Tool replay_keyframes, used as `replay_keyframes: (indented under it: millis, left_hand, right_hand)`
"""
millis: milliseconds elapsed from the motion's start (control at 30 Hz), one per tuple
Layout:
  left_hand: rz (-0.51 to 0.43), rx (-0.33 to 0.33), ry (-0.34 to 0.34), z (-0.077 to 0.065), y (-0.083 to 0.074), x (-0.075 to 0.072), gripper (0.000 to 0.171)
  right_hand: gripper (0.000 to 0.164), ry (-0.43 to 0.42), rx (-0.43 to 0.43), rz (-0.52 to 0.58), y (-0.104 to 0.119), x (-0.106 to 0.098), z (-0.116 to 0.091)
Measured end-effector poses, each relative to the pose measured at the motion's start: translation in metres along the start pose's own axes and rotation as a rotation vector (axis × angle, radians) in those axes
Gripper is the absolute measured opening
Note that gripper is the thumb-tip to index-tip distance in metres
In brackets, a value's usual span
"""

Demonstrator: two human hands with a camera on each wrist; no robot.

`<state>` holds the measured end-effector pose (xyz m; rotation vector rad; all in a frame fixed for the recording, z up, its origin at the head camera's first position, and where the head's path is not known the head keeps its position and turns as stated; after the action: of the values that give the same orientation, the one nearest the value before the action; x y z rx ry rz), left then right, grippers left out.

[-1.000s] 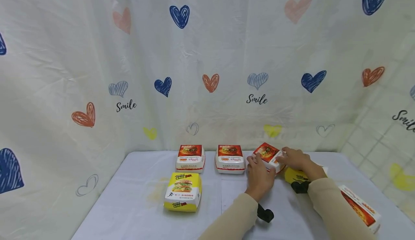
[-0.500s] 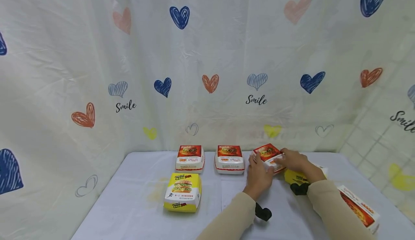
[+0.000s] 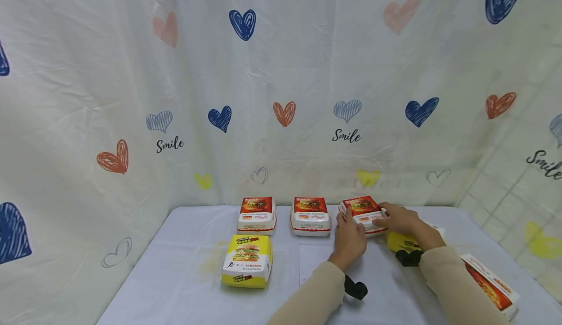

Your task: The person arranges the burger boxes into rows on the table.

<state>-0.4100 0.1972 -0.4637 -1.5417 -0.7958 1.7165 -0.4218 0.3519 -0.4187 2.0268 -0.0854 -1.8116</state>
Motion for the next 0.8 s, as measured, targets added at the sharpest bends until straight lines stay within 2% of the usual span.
replay_keyframes:
  millis: [133,333,800]
  left_hand:
    - [-0.013,-0.014,0.01,0.0007,0.0023,-0.0009,0.056]
    - [-0.036,0.007,-0.011,0.0008,0.0044,-0.0015,0.052]
    - [-0.057,-0.006,-0.03,0.0012,0.0095,-0.0016,0.051]
  right_hand:
    - [0.078,0.001,0.014,0.002,0.0011,-0.0005,-0.0013]
    - [0.074,0.004,0.026,-0.004,0.0008,0.0012,-0.0025]
    - [0.069,-0.004,0.013,-0.048,0.002,0.0042,-0.0013]
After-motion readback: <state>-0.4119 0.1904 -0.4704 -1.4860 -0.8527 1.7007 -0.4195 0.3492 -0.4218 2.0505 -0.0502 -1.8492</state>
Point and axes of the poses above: each hand's wrist, its own z-axis towards the middle knuckle, its own x-axis out of the palm, y = z × x, the point moved 8 cm from there along z, towards the middle knuckle, and after that the axes turned 11 degrees about -x, right-handed, at the moved point
